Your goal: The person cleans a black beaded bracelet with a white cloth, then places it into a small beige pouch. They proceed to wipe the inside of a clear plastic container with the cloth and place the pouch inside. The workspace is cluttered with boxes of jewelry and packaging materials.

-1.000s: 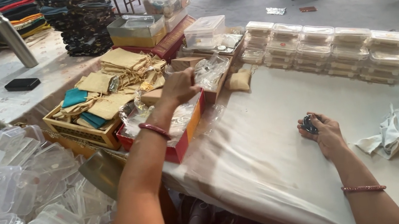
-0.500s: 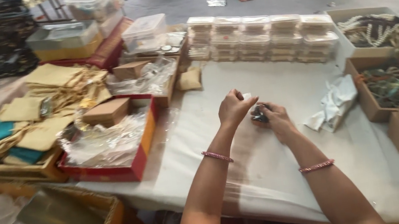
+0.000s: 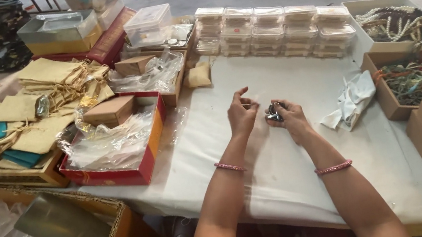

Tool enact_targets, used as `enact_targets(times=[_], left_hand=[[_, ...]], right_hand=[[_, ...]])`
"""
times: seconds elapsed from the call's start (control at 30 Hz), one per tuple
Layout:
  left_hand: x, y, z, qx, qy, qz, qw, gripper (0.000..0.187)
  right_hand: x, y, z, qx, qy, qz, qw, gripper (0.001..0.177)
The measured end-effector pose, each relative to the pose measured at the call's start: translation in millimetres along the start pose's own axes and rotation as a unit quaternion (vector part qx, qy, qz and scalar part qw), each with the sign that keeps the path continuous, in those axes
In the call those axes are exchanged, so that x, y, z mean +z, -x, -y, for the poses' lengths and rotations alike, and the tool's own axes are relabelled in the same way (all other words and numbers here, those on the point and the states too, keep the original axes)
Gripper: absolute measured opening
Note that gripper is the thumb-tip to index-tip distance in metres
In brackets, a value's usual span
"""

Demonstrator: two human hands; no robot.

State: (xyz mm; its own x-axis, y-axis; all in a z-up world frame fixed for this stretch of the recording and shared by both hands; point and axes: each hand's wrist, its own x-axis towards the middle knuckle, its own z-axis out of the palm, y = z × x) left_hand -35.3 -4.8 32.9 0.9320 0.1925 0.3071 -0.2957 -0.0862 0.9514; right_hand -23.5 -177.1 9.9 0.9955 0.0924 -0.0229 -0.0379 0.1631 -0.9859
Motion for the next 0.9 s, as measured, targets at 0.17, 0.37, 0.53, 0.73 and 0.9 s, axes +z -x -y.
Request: enact_targets(times=[0.17, 0.37, 0.53, 0.73, 0.9], left_hand=[[0.8, 8.4, 1.5, 0.202, -0.387, -0.031, 0.899, 0.023], [7.2, 5.3, 13.3, 0.141, -0.434, 0.121, 0.881, 0.027], [-5.1, -5.5, 14.4, 0.083, -0.34, 0.147, 0.925, 0.02], [-5.0, 5.3, -2.9, 0.094, -0.383, 0.083, 0.915, 0.014], [-7.5, 0.7, -3.1, 0.115, -0.329, -0.032, 0.937, 0.025]], right_hand=[[3.0, -3.5, -3.8, -0.035, -0.017, -0.039, 0.998, 0.035], [-2.4, -2.6, -3.5, -0.053, -0.018, -0.071, 0.996, 0.036], [0.0, -1.8, -0.5, -0.059, -0.019, -0.07, 0.996, 0.036], [4.5, 5.4, 9.4, -0.076, -0.027, -0.08, 0.994, 0.037], [2.3, 2.4, 5.0, -0.051, -0.023, -0.063, 0.996, 0.037]])
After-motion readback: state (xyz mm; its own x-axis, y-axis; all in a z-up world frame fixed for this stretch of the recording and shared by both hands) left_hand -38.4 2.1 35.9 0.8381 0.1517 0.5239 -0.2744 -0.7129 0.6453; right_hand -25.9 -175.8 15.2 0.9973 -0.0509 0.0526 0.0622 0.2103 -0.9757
